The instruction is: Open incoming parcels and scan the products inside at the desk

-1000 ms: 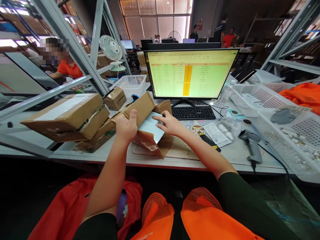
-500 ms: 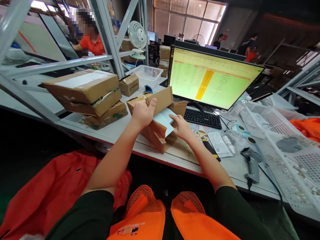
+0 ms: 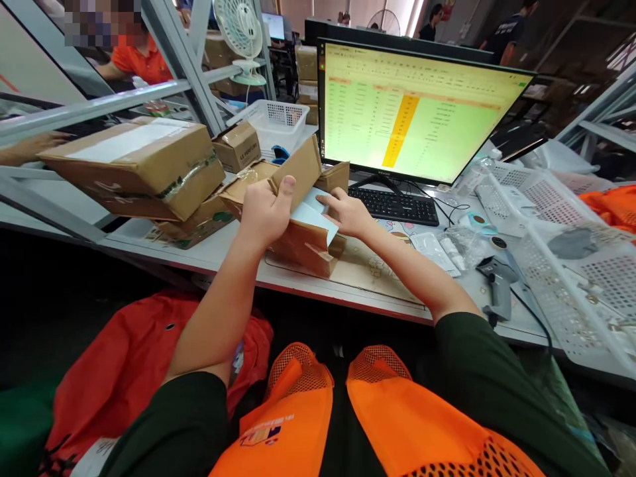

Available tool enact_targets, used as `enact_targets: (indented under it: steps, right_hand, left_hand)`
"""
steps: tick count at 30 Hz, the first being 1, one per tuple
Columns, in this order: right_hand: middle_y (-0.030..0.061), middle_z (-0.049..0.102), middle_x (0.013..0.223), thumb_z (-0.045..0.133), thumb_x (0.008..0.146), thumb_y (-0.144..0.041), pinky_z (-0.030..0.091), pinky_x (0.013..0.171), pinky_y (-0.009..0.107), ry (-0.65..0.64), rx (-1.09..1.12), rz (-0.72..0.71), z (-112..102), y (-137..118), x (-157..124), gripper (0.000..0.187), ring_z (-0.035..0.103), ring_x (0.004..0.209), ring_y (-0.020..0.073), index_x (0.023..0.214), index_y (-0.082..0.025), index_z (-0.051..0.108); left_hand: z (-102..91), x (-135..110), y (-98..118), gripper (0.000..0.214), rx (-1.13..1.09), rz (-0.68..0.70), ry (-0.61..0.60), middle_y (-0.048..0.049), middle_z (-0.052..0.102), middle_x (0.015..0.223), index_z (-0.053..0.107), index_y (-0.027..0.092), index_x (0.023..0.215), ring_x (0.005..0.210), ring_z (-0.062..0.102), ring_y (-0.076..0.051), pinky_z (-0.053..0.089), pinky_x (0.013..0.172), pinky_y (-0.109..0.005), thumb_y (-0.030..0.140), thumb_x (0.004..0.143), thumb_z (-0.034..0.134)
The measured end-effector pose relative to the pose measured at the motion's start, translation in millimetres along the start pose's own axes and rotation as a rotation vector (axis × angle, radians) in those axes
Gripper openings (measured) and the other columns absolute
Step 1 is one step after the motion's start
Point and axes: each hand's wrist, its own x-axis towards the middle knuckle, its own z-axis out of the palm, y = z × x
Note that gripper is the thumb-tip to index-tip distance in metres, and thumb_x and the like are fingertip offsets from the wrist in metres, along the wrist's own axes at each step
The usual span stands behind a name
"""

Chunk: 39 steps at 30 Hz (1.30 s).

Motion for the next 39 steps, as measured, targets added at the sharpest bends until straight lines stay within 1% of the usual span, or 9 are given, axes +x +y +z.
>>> enact_targets:
  steps: [7, 12, 17, 23, 26, 29, 33, 36, 39]
  right_hand:
    - [0.0139, 0.063, 0.122, 0.063, 0.099, -0.049, 0.047, 0.078, 0.033, -0.036, -0.005, -0.022, -9, 1, 8, 0.057, 0.064, 0.095, 0.0264, 0.148, -0.021, 0.061]
    - [0.0134, 0.065, 0.123, 0.066, 0.1, -0.047, 0.047, 0.085, 0.031, -0.011, 0.092, -0.012, -13, 4, 9, 0.052, 0.065, 0.104, 0.0253, 0.144, -0.018, 0.065]
    - [0.0122, 0.07, 0.122, 0.065, 0.102, -0.046, 0.044, 0.082, 0.032, -0.066, 0.003, -0.019, -24, 1, 13, 0.046, 0.068, 0.103, 0.0264, 0.141, -0.023, 0.068]
    - [0.0133, 0.07, 0.117, 0.06, 0.102, -0.058, 0.037, 0.07, 0.032, -0.034, -0.083, -0.026, -29, -18, 0, 0.051, 0.067, 0.089, 0.0255, 0.14, -0.024, 0.069]
    - [0.0146, 0.068, 0.116, 0.058, 0.102, -0.058, 0.036, 0.069, 0.032, 0.01, -0.083, -0.063, -26, -25, -6, 0.052, 0.065, 0.088, 0.0253, 0.138, -0.022, 0.069]
    - [0.0137, 0.067, 0.108, 0.061, 0.1, -0.058, 0.038, 0.072, 0.032, 0.082, -0.039, -0.132, -20, -24, -4, 0.052, 0.063, 0.09, 0.0252, 0.131, -0.018, 0.072]
    - [0.0101, 0.065, 0.098, 0.067, 0.095, -0.057, 0.04, 0.074, 0.033, 0.169, 0.027, -0.125, -12, -20, 3, 0.048, 0.06, 0.086, 0.0236, 0.12, -0.017, 0.075]
    - [0.0089, 0.064, 0.094, 0.07, 0.093, -0.054, 0.041, 0.074, 0.033, 0.195, 0.066, -0.092, -10, -19, 3, 0.043, 0.058, 0.084, 0.0232, 0.113, -0.016, 0.076]
    - [0.0105, 0.063, 0.099, 0.062, 0.098, -0.046, 0.045, 0.078, 0.035, 0.264, 0.114, -0.018, -17, -13, -3, 0.032, 0.058, 0.089, 0.0237, 0.098, -0.017, 0.075]
  left_hand:
    - [2.8, 5, 3, 0.06, 0.032, 0.027, -0.021, -0.0108, 0.071, 0.078, 0.071, 0.017, 0.085, 0.097, 0.073, -0.03, 0.059, 0.093, -0.036, 0.07, 0.099, 0.046]
    - [9.7, 11, 2, 0.06, 0.061, 0.02, 0.008, -0.0111, 0.071, 0.078, 0.07, 0.017, 0.084, 0.098, 0.073, -0.03, 0.058, 0.095, -0.037, 0.068, 0.1, 0.043]
    - [5.9, 12, -3, 0.058, 0.064, 0.024, -0.001, -0.0117, 0.074, 0.085, 0.072, 0.015, 0.091, 0.106, 0.073, -0.031, 0.058, 0.099, -0.039, 0.066, 0.101, 0.044]
    - [-13.3, -18, 7, 0.063, 0.06, 0.021, -0.012, -0.0112, 0.075, 0.088, 0.073, 0.015, 0.096, 0.107, 0.074, -0.03, 0.058, 0.099, -0.039, 0.069, 0.102, 0.042]
    - [-20.3, -38, 12, 0.063, 0.07, 0.033, 0.027, -0.0104, 0.073, 0.085, 0.073, 0.015, 0.092, 0.105, 0.074, -0.03, 0.058, 0.099, -0.04, 0.07, 0.102, 0.043]
    - [-21.0, -45, 10, 0.066, 0.053, 0.012, 0.104, -0.011, 0.073, 0.086, 0.072, 0.015, 0.09, 0.1, 0.075, -0.029, 0.059, 0.096, -0.041, 0.071, 0.102, 0.041]
    - [-18.8, -33, 2, 0.071, 0.082, -0.084, 0.201, -0.0166, 0.076, 0.092, 0.074, 0.011, 0.094, 0.095, 0.076, -0.031, 0.06, 0.089, -0.043, 0.072, 0.101, 0.04]
    - [-17.5, -18, -1, 0.072, 0.129, -0.114, 0.196, -0.02, 0.077, 0.095, 0.076, 0.009, 0.096, 0.097, 0.076, -0.033, 0.06, 0.09, -0.045, 0.071, 0.101, 0.039]
    - [-13.4, -4, -3, 0.07, 0.165, -0.108, 0.195, -0.0199, 0.078, 0.093, 0.076, 0.01, 0.093, 0.097, 0.076, -0.033, 0.06, 0.091, -0.045, 0.068, 0.102, 0.039]
